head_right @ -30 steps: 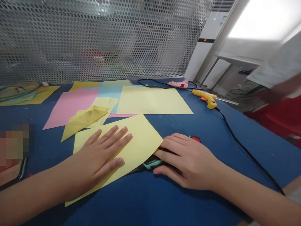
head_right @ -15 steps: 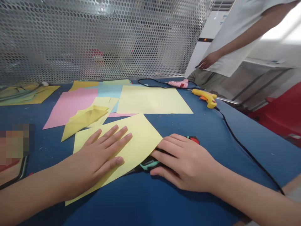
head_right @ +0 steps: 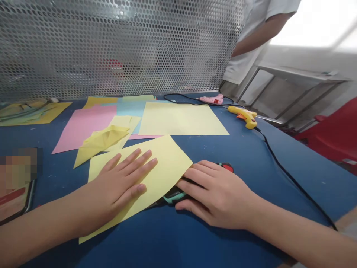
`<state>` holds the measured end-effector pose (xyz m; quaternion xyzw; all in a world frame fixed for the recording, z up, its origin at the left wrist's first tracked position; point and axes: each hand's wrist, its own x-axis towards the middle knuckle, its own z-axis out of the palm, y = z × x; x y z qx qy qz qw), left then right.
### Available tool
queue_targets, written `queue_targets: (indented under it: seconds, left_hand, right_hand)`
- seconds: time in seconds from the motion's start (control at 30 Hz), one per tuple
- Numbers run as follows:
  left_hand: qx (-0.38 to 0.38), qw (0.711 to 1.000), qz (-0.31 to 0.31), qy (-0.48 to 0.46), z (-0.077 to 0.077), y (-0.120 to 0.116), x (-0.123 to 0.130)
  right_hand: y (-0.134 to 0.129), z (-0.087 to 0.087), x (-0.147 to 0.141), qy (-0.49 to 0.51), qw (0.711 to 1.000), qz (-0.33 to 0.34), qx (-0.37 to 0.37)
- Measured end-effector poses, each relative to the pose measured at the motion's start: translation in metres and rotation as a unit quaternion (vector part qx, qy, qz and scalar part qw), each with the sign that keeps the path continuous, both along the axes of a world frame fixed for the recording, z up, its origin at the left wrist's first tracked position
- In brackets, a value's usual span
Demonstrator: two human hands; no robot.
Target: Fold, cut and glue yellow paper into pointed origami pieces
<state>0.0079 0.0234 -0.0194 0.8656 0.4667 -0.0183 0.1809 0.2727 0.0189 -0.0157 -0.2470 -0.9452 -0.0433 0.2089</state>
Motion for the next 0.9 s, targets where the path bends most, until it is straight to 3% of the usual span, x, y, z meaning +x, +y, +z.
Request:
queue_targets:
  seconds: [0.2, 0.7, 0.9]
  left_hand:
    - [0.025, 0.999, 0.002, -0.026, -0.01, -0.001, -0.002]
    - [0.034, 0.999, -0.003, -0.036, -0.014, -0.001, -0.003]
    - [0.02, 0.999, -0.002, -0.025, -0.009, 0.0, -0.002]
  right_hand:
    - [0.0, -0.001, 0.0, 0.004, 1.0, -0.006, -0.008]
    - [-0.001, 0.003, -0.011, 0.002, 1.0, 0.006, 0.003]
    - [-0.006, 0.006, -0.018, 0.001, 1.0, 0.0, 0.001]
